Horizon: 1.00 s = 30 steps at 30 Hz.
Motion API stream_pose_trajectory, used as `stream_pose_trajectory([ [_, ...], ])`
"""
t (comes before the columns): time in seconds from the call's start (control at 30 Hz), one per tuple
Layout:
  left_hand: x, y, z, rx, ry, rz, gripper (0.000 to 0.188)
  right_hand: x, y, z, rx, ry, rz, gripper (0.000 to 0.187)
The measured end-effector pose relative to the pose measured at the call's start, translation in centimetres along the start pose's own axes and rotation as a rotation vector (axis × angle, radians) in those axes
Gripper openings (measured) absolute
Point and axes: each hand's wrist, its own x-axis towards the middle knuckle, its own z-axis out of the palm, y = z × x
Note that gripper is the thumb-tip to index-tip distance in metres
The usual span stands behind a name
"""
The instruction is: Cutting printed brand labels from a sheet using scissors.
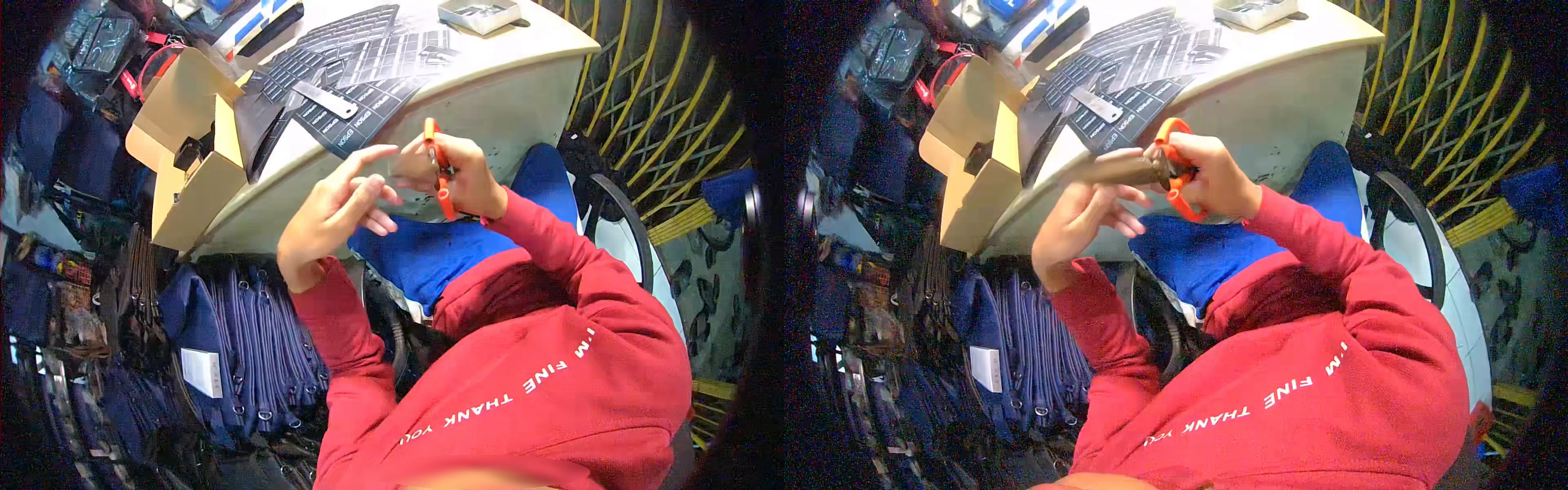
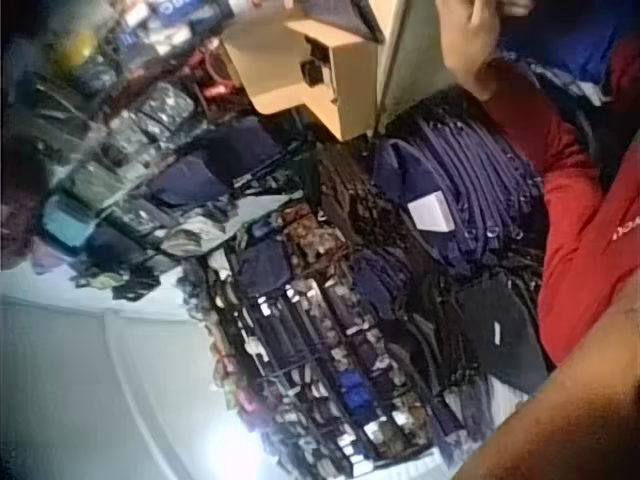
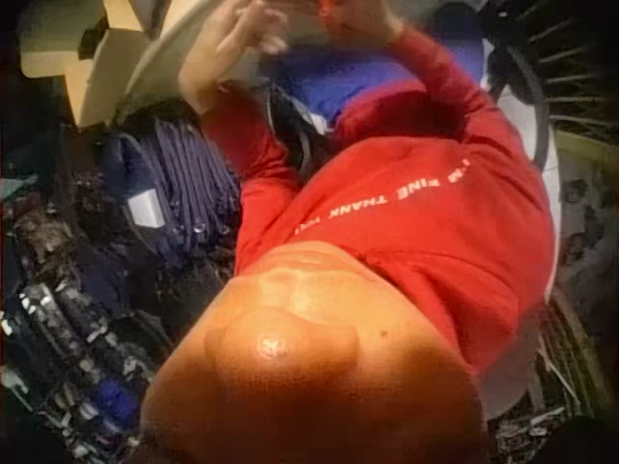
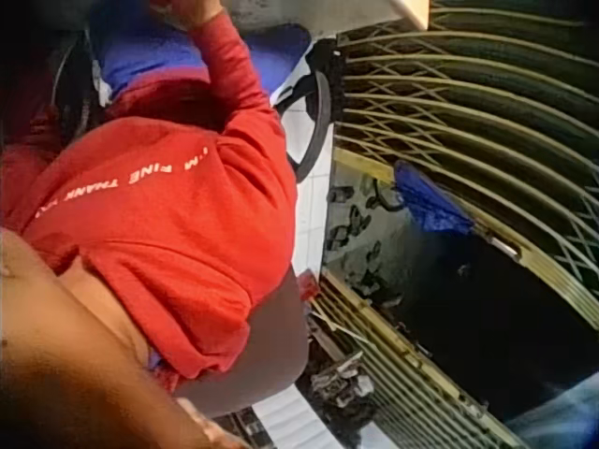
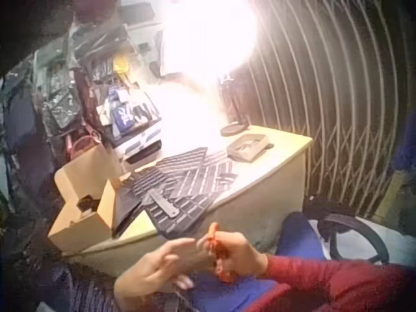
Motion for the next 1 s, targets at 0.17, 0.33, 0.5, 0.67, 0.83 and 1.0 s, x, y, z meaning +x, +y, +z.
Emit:
stream_pose_trajectory([
  [0.17,1.6,-0.9,-0.3,-0.069,-0.072,0.048,0.037,0.8,0.3,0.1,-0.001,-0.123,-0.117,0.022],
  [0.33,2.2,-1.1,-0.2,0.135,0.187,0.187,0.020,0.8,0.0,0.1,0.033,-0.142,-0.120,0.021],
  [0.5,1.9,-0.3,0.1,-0.016,0.344,0.190,0.023,0.9,-1.4,0.0,0.051,-0.140,-0.040,0.033],
  [0.67,1.4,0.1,0.1,0.005,0.415,0.335,0.034,0.9,-1.4,0.1,0.263,0.048,-0.056,0.039],
  [0.83,0.8,0.4,0.3,-0.022,0.387,0.390,0.040,1.5,-2.6,-0.2,0.148,0.143,0.178,0.025],
  [1.0,0.9,1.0,1.3,0.041,0.349,0.410,0.040,1.7,-2.9,0.7,0.266,0.159,0.275,0.017],
])
